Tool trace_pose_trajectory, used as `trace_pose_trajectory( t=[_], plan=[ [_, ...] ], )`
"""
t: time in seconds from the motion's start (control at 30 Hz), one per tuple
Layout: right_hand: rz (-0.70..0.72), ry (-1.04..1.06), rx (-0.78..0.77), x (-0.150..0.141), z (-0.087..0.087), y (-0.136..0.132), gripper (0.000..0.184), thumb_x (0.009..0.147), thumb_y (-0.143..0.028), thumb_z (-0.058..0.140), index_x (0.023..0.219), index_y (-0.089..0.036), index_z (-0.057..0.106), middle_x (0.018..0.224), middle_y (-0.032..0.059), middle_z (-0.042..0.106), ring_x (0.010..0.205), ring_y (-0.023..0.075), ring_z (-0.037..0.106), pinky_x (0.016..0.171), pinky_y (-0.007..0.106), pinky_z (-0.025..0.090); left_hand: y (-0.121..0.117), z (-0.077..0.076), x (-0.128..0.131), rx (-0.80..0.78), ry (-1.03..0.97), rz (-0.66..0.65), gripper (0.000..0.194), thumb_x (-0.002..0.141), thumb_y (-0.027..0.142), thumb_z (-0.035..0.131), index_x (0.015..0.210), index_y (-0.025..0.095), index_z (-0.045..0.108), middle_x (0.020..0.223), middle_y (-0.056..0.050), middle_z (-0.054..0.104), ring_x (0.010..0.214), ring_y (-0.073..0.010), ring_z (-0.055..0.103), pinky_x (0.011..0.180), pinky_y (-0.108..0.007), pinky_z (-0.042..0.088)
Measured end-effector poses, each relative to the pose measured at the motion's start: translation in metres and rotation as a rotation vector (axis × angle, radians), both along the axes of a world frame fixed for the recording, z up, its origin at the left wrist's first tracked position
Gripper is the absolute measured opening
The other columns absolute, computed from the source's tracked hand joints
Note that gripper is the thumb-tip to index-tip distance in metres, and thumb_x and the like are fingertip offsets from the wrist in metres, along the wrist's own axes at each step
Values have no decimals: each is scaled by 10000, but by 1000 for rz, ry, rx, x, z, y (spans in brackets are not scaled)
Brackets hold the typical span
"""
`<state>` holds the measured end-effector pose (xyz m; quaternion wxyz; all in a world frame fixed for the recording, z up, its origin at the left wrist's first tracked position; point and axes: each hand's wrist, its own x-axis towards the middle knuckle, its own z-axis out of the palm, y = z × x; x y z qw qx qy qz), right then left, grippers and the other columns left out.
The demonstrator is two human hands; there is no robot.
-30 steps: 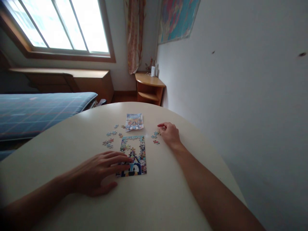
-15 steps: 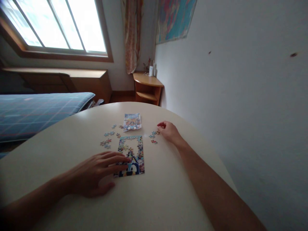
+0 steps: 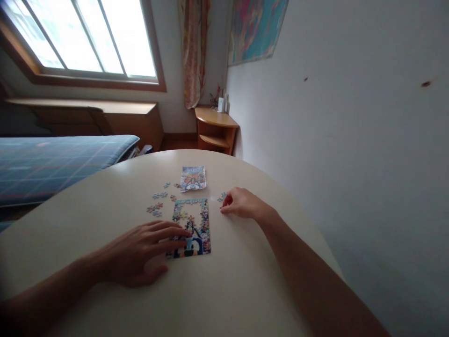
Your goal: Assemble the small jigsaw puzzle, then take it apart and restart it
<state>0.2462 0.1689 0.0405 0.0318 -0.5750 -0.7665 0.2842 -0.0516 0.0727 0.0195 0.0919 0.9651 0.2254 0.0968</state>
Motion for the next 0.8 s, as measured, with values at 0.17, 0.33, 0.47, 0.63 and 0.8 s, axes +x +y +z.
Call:
trace_pose_trajectory(
  t=[0.17, 0.33, 0.47, 0.63, 0.8],
  plan=[
    [10, 5, 7, -4, 3, -6, 135, 724, -273, 712, 797, -159, 715, 800, 57, 728, 698, 173, 636, 563, 251, 395, 1, 0, 0, -5, -11, 11, 576, 811, 285, 612, 1373, 262, 488, 1444, -51, 537, 1279, -293, 530, 1051, -498, 477],
    [50, 11, 22, -8, 4, -9, 259, 731, -212, 697, 978, -137, 706, 885, 71, 722, 732, 162, 634, 603, 233, 429, 1, 0, 0, -3, -29, 3, 569, 804, 280, 616, 1361, 260, 501, 1424, -59, 553, 1266, -294, 539, 1044, -494, 481],
    [13, -118, 74, -8, 9, -12, 248, 715, -300, 735, 905, -140, 727, 863, 72, 724, 729, 183, 635, 596, 252, 411, 1, 0, 1, -7, -11, 4, 564, 811, 283, 609, 1364, 258, 499, 1428, -55, 551, 1271, -291, 535, 1055, -492, 471],
    [40, -115, 3, -11, 16, -17, 165, 749, -275, 681, 846, -155, 740, 834, 58, 735, 731, 177, 647, 580, 244, 400, 0, 0, 0, -11, -12, 16, 571, 808, 289, 615, 1367, 267, 496, 1434, -52, 544, 1276, -294, 531, 1054, -491, 472],
    [36, -105, 27, -13, 15, -18, 148, 713, -215, 697, 845, -150, 712, 847, 62, 729, 725, 169, 635, 575, 237, 405, 0, 0, 0, -5, -30, 6, 557, 813, 284, 610, 1359, 262, 503, 1424, -60, 554, 1273, -292, 534, 1059, -486, 467]
  ],
)
